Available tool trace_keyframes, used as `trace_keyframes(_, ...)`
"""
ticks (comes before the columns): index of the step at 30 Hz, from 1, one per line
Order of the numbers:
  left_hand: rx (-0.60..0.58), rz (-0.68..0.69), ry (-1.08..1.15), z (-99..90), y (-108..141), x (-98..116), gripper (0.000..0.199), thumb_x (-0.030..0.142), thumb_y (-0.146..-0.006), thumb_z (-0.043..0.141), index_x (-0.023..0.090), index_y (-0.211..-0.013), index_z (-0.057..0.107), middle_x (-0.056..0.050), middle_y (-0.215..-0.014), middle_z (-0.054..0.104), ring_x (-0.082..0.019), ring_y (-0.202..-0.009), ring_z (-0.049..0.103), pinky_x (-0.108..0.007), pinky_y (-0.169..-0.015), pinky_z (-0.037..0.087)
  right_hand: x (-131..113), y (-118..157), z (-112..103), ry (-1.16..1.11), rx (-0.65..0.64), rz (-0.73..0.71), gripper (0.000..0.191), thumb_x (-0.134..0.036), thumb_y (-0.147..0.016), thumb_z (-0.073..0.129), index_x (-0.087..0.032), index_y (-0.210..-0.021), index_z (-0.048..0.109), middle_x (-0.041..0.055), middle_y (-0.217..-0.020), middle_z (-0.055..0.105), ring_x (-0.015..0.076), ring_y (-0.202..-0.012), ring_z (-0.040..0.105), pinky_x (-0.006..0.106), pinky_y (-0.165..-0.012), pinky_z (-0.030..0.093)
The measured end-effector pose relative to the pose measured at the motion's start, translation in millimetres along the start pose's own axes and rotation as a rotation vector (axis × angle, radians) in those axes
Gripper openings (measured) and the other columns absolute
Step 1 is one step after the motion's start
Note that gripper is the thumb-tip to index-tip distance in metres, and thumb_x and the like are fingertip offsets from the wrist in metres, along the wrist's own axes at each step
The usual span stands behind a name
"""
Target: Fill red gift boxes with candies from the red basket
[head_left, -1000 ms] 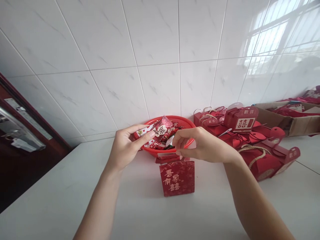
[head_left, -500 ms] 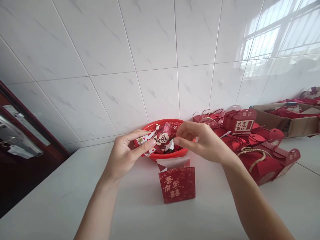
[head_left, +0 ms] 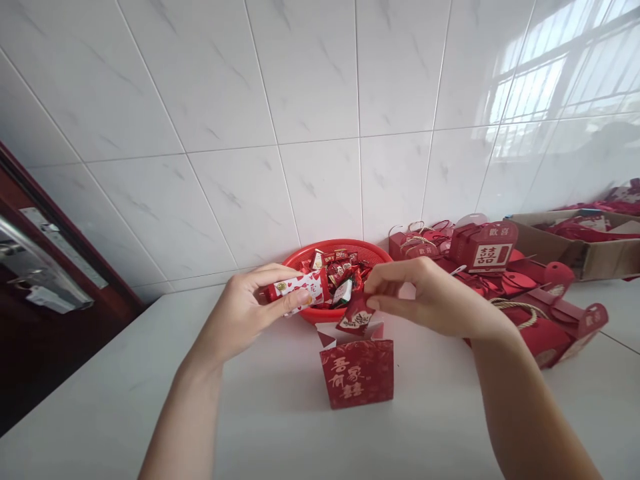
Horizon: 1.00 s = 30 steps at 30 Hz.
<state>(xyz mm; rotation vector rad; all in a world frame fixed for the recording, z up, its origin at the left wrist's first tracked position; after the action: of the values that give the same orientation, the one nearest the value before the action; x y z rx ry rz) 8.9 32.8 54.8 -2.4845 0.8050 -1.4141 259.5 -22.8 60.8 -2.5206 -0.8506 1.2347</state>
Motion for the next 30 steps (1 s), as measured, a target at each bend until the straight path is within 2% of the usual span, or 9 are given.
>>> trace_keyframes(4,-0.010,0.004,-0.027,-0.5,0,-1,0.034,0.052,-0.076,0.078,0.024,-0.094,0.080,-0.008,-0.104,0.074,-0.021,-0.080,0.068,-0.025,-0.063,0.054,-1,-1,9,0.230,-0.081,0.062,0.011,-0.013,-0.089,0.061,-0.019,-0.083,0.067,-0.0002,-0.072,0.069,0.0137,-0.065,0.060,0.026,-0.059,0.042)
trace_keyframes(7,-0.053,0.024,-0.045,2.2,1,0,0.031,0.051,-0.079,0.076,0.025,-0.095,0.080,-0.006,-0.101,0.075,-0.020,-0.078,0.067,-0.026,-0.065,0.054,-2,-3,14,0.289,-0.094,0.086,0.011,-0.013,-0.088,0.060,-0.019,-0.082,0.067,-0.0004,-0.068,0.067,0.0139,-0.063,0.059,0.026,-0.058,0.041)
trace_keyframes(9,-0.078,0.032,-0.043,4.9,2,2,0.029,0.050,-0.080,0.076,0.025,-0.094,0.080,-0.006,-0.100,0.075,-0.021,-0.082,0.067,-0.027,-0.069,0.055,-1,-4,15,0.264,-0.063,0.100,0.008,-0.019,-0.090,0.060,-0.020,-0.088,0.067,0.0010,-0.073,0.069,0.0150,-0.066,0.061,0.027,-0.059,0.042)
trace_keyframes(12,-0.083,0.016,0.021,11.2,3,6,0.029,0.049,-0.079,0.077,0.026,-0.097,0.080,-0.005,-0.103,0.076,-0.024,-0.093,0.068,-0.029,-0.077,0.055,0,-6,15,0.145,0.072,0.105,0.013,-0.030,-0.093,0.060,-0.021,-0.099,0.067,0.0032,-0.087,0.071,0.0166,-0.075,0.064,0.027,-0.061,0.046)
trace_keyframes(15,-0.080,0.012,0.105,20.8,3,10,0.032,0.049,-0.079,0.077,0.025,-0.100,0.080,-0.006,-0.105,0.076,-0.025,-0.099,0.069,-0.032,-0.084,0.056,0,-9,19,-0.019,0.108,0.073,0.017,-0.037,-0.091,0.064,-0.021,-0.097,0.065,0.0026,-0.087,0.070,0.0160,-0.075,0.064,0.027,-0.062,0.048)
trace_keyframes(19,-0.074,0.000,0.132,30.6,1,10,0.041,0.051,-0.079,0.076,0.024,-0.110,0.078,-0.008,-0.113,0.074,-0.028,-0.106,0.067,-0.037,-0.089,0.056,1,-15,23,-0.159,0.116,0.071,0.016,-0.029,-0.087,0.067,-0.019,-0.077,0.059,-0.0005,-0.072,0.062,0.0133,-0.066,0.058,0.026,-0.058,0.047)
trace_keyframes(25,-0.079,0.003,0.120,24.9,0,5,0.045,0.047,-0.076,0.080,0.026,-0.115,0.076,-0.007,-0.122,0.072,-0.029,-0.117,0.064,-0.039,-0.099,0.052,1,-13,14,-0.190,0.182,0.007,0.008,-0.022,-0.086,0.065,-0.018,-0.080,0.063,-0.0005,-0.073,0.063,0.0126,-0.068,0.058,0.026,-0.064,0.049)
trace_keyframes(30,-0.136,0.005,0.035,20.3,-2,2,0.040,0.045,-0.079,0.076,0.026,-0.114,0.077,-0.008,-0.124,0.071,-0.030,-0.118,0.063,-0.042,-0.103,0.050,5,-5,-1,-0.151,0.241,-0.004,0.009,-0.025,-0.085,0.066,-0.018,-0.080,0.064,0.0003,-0.073,0.062,0.0128,-0.066,0.056,0.025,-0.059,0.046)
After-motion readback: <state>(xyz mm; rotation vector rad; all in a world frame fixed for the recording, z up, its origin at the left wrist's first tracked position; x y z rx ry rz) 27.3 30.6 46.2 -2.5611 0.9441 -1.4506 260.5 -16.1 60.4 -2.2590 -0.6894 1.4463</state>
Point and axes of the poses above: each hand's wrist, its own y-axis away from the middle knuckle, its own z-axis out of the palm, x = y × z, the point moved 2 cm from there along -y, towards the middle knuckle
